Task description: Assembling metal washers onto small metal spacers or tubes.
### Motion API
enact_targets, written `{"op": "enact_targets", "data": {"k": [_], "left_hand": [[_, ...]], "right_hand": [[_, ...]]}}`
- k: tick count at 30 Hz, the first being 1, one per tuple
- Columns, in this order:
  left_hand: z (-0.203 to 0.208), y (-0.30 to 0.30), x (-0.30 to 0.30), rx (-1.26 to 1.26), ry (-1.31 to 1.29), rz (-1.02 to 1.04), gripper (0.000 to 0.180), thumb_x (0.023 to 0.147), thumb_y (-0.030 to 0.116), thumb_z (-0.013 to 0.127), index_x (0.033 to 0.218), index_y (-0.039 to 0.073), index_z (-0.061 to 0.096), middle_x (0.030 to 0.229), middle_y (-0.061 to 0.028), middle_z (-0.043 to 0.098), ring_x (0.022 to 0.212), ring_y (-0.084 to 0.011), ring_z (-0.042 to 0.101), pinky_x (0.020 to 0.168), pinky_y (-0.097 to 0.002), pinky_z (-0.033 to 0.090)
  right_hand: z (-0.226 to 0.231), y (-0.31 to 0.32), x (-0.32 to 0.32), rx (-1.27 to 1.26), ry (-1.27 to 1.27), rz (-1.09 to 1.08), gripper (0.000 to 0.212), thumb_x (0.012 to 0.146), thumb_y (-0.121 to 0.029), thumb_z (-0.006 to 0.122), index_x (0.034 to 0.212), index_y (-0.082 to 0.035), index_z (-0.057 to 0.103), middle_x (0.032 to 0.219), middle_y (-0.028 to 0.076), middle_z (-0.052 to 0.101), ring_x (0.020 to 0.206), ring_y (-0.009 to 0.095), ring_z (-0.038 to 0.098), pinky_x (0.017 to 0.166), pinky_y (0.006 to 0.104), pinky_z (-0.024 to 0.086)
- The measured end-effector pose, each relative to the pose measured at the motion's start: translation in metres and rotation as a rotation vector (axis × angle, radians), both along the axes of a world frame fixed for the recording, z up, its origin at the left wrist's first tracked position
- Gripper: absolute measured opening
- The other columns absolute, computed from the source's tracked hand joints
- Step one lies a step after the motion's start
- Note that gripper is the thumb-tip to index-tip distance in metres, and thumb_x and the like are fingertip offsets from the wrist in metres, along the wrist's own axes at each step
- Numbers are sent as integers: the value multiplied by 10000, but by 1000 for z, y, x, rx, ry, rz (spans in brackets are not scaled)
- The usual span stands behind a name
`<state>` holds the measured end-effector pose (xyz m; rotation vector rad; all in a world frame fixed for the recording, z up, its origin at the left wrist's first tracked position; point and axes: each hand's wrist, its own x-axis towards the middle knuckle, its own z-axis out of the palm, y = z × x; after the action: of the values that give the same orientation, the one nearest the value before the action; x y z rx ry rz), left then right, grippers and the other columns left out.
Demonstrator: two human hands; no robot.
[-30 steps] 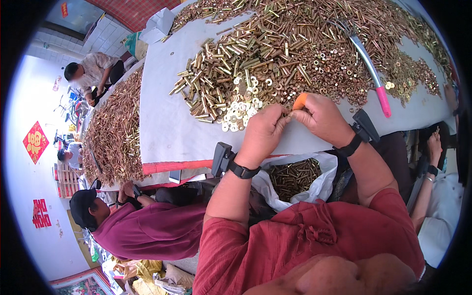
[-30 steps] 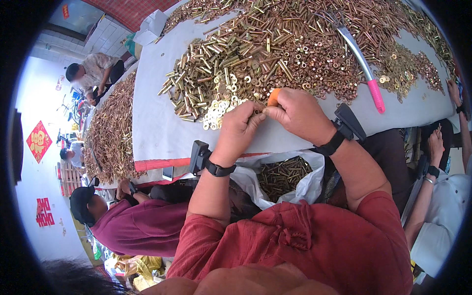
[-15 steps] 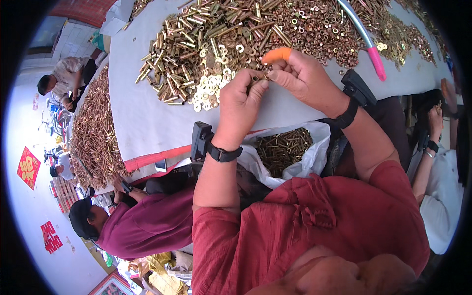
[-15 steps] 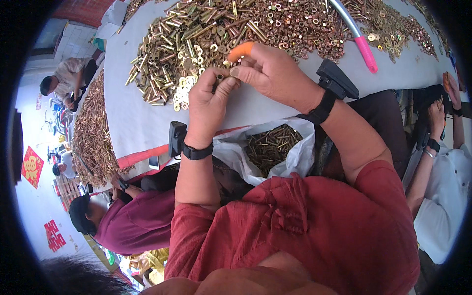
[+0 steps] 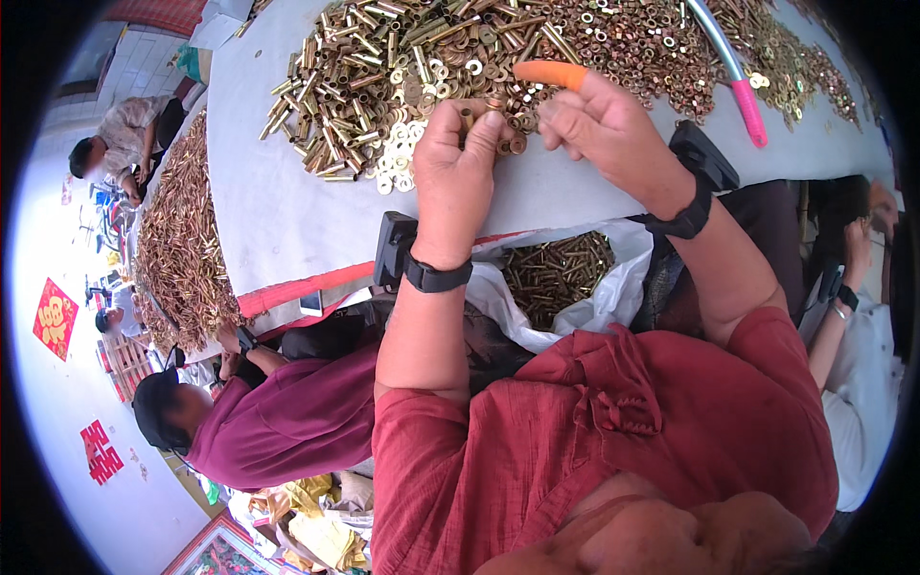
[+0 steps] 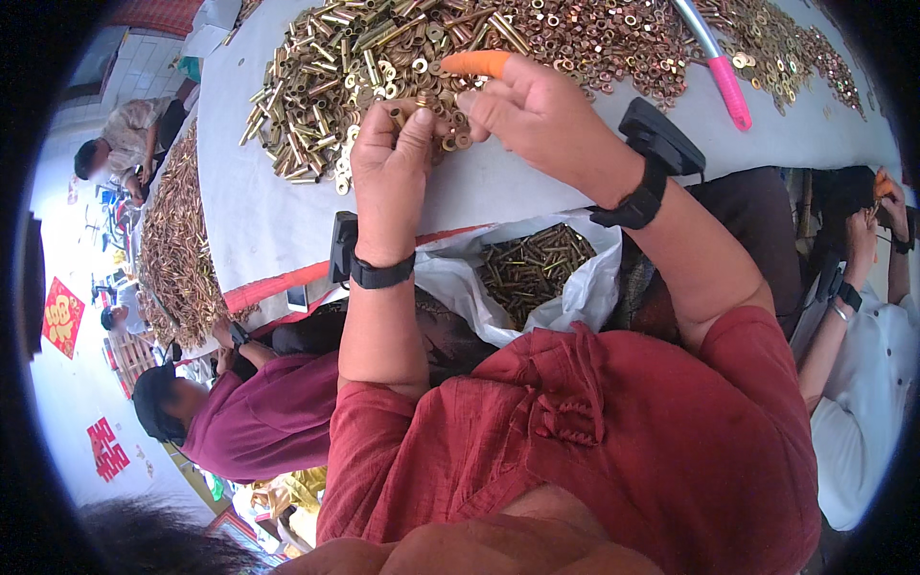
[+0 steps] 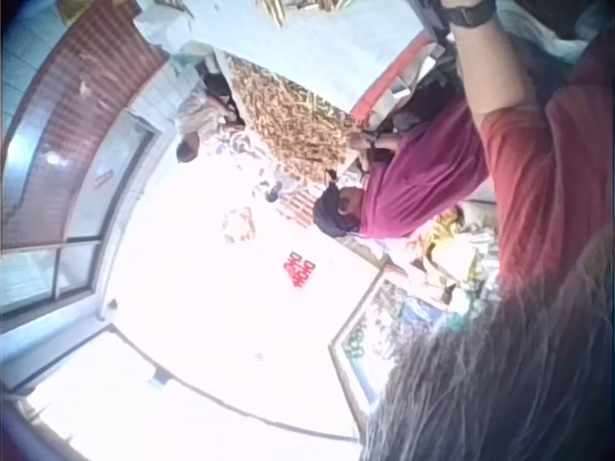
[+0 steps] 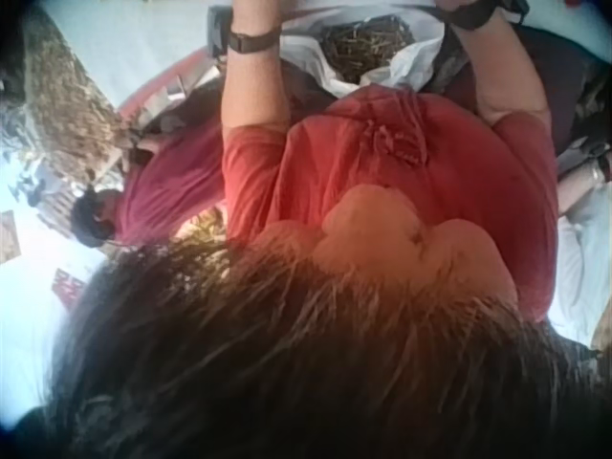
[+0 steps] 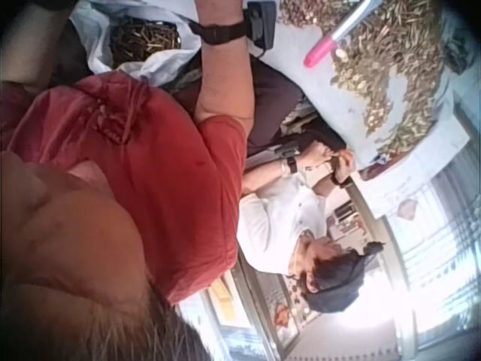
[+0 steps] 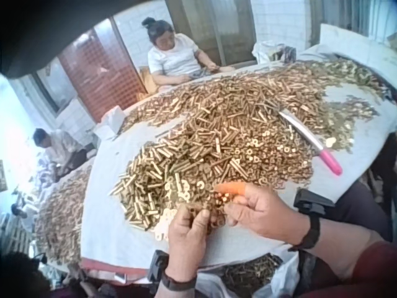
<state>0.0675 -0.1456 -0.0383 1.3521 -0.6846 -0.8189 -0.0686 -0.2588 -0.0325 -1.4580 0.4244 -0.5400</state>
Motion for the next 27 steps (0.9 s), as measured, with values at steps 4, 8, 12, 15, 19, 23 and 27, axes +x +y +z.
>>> {"op": "enact_targets", "data": {"k": [4, 8, 12, 15, 19, 23, 27], "left_hand": [[-1, 0, -1, -20, -60, -11, 45, 978, 39, 548, 957, 1, 557, 800, -36, 622, 715, -94, 580, 653, -233, 484], [-5, 3, 9, 40, -111, 13, 82, 988, 137, 576, 993, 58, 599, 836, -1, 661, 630, -24, 462, 562, -182, 372], [-1, 12, 9, 57, -404, -474, 139, 949, 140, 622, 997, 16, 663, 908, -44, 683, 791, -100, 595, 741, -252, 487], [8, 14, 0, 154, -374, -604, 165, 938, 141, 630, 1020, 8, 681, 919, -46, 680, 883, -119, 615, 826, -276, 492], [-4, 8, 7, 153, -256, -419, 211, 971, 140, 571, 1131, 20, 639, 887, -16, 646, 704, -57, 523, 647, -209, 437], [-2, 4, 10, 128, 86, -287, 271, 992, 113, 495, 1241, 19, 548, 886, -27, 636, 566, -22, 377, 497, -171, 300], [-1, 6, 13, 23, 188, -230, 209, 990, 84, 492, 1191, 27, 500, 935, -91, 671, 553, -31, 378, 492, -170, 305]], "right_hand": [[-2, 4, -1, 38, 61, 64, 309, 970, -196, 577, 1243, -52, 599, 799, -42, 598, 701, 20, 503, 626, 187, 417], [2, -4, -3, -32, 35, 84, 318, 971, -203, 577, 1243, -39, 593, 795, -35, 592, 696, 25, 500, 609, 191, 416], [-12, -54, -4, -426, 139, -173, 239, 944, -163, 615, 1142, -32, 638, 747, -32, 594, 663, 29, 518, 588, 206, 437], [-17, -71, -4, -704, 443, -428, 311, 920, -209, 622, 1214, -106, 627, 823, 51, 661, 734, 130, 618, 679, 274, 484], [-22, -63, 13, -1178, 439, -428, 325, 864, -228, 657, 1160, -94, 637, 936, 118, 668, 856, 315, 649, 737, 401, 512], [-28, -59, 21, -1186, 405, -405, 316, 865, -201, 644, 1153, -72, 630, 929, 125, 648, 864, 316, 634, 734, 402, 505], [-26, -55, 27, -1186, 325, -402, 285, 862, -165, 632, 1123, -52, 627, 899, 128, 627, 834, 307, 633, 711, 395, 505]]}}
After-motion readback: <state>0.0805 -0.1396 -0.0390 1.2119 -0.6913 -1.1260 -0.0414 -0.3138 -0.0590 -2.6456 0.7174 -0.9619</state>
